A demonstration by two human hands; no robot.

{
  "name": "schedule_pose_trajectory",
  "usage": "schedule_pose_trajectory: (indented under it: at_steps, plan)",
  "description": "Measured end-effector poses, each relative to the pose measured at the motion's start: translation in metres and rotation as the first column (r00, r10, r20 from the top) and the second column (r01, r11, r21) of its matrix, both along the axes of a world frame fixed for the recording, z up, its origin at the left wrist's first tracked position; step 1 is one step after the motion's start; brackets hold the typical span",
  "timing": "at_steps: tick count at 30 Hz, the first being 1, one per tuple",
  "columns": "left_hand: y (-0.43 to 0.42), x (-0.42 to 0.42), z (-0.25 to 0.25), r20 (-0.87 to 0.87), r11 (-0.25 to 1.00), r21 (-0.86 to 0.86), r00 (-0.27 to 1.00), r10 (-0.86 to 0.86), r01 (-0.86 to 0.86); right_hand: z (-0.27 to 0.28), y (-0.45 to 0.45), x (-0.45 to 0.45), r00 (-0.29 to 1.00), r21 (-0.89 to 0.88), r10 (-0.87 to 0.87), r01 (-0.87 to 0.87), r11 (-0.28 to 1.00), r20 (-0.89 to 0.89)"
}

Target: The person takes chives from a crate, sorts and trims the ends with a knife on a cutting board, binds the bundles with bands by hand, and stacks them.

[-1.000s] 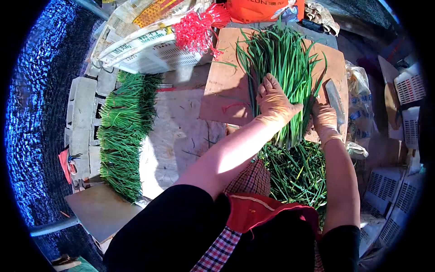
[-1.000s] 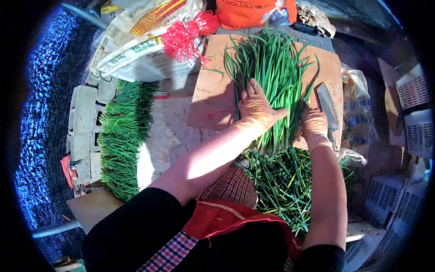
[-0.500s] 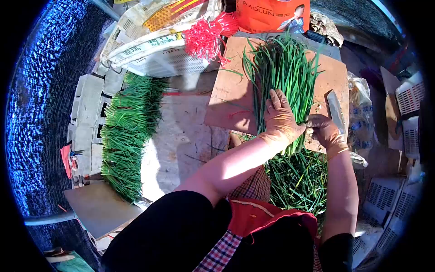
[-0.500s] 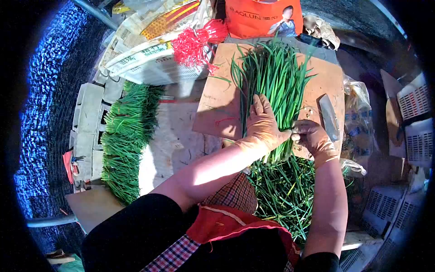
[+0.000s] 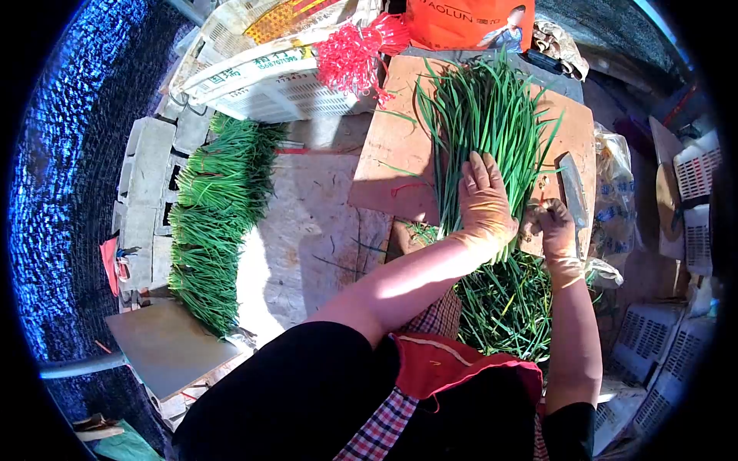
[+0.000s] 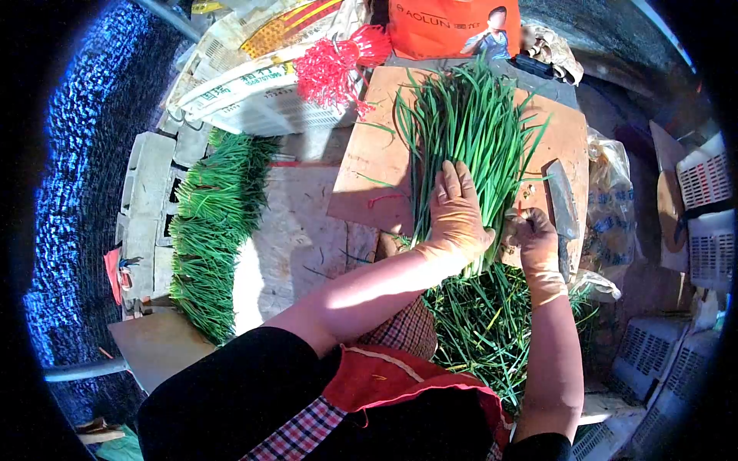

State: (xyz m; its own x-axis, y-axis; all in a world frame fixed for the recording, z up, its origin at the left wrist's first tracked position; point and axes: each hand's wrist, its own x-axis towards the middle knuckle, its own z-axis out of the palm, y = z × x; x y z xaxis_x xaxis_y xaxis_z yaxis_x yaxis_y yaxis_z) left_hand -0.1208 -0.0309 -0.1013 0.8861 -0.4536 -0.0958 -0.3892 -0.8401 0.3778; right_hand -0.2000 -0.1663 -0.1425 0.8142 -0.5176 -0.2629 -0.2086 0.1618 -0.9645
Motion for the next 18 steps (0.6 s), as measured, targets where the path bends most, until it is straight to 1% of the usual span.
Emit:
schedule_pose_trajectory:
  at_steps: [1,2,3,4,5,6,8,9,10,11,12,13,14,15,16,17,18]
  plan:
    - [-0.002,-0.002,0.000,0.012,1.000,0.020,1.000,0.005,-0.005,-0.005,-0.005,-0.005,0.998,-0.190,0.035,-0.045,0.981,-0.059]
    - [-0.001,-0.003,0.007,-0.031,0.999,0.033,0.999,-0.007,0.008,-0.002,0.001,-0.001,0.997,-0.194,0.043,-0.053,0.979,-0.059]
    - [-0.004,-0.002,-0.002,0.021,1.000,0.002,1.000,0.000,0.000,0.003,0.012,0.006,0.975,-0.426,0.148,-0.065,0.902,0.166]
    - [-0.007,-0.002,-0.018,0.072,1.000,-0.028,0.997,0.010,-0.008,0.007,0.022,0.012,0.888,-0.627,0.298,-0.013,0.779,0.351]
    - [-0.009,-0.002,-0.035,0.154,0.998,-0.060,0.987,0.036,-0.027,0.005,0.027,0.018,0.875,-0.575,0.309,-0.044,0.817,0.372]
    - [-0.007,0.003,-0.044,0.159,0.997,-0.063,0.986,0.054,-0.044,0.023,0.034,0.025,0.935,-0.763,0.312,-0.077,0.642,0.168]
    - [0.000,0.011,-0.059,0.066,0.975,-0.221,0.998,0.019,-0.004,0.027,0.046,0.042,0.898,-0.847,0.373,-0.001,0.531,0.233]
    - [0.002,0.017,-0.066,-0.047,0.920,-0.390,0.999,0.014,-0.031,0.038,0.049,0.052,0.876,-0.919,0.450,-0.022,0.393,0.172]
    - [0.004,0.022,-0.074,-0.202,0.789,-0.601,0.979,0.001,-0.125,0.039,0.053,0.059,0.853,-0.845,0.504,-0.168,0.508,0.134]
    - [0.004,0.028,-0.078,-0.370,0.544,-0.790,0.928,-0.055,-0.283,0.041,0.057,0.069,0.835,-0.739,0.544,-0.316,0.595,0.081]
    - [0.007,0.030,-0.084,-0.486,0.219,-0.868,0.853,-0.192,-0.445,0.043,0.063,0.079,0.809,-0.604,0.587,-0.453,0.656,0.031]
    - [0.010,0.033,-0.090,-0.526,-0.121,-0.795,0.774,-0.353,-0.595,0.050,0.060,0.082,0.705,-0.762,0.698,-0.518,0.389,-0.124]
    - [0.023,0.032,-0.078,-0.480,0.144,-0.877,0.851,-0.214,-0.459,0.054,0.068,0.089,0.653,-0.726,0.749,-0.567,0.389,-0.108]
    - [0.036,0.031,-0.062,-0.389,0.419,-0.852,0.916,-0.102,-0.315,0.081,0.079,0.095,0.636,-0.663,0.628,-0.707,0.244,-0.448]
    - [0.049,0.032,-0.044,-0.382,0.573,-0.779,0.917,-0.111,-0.255,0.103,0.087,0.100,0.533,-0.533,0.425,-0.836,0.132,-0.732]
    - [0.062,0.033,-0.025,-0.366,0.707,-0.686,0.922,-0.129,-0.174,0.078,0.073,0.107,0.521,-0.608,0.645,-0.787,0.110,-0.559]
    - [0.072,0.043,-0.013,-0.465,0.741,-0.652,0.857,-0.223,-0.161,0.054,0.061,0.109,0.549,-0.572,0.478,-0.813,0.112,-0.686]
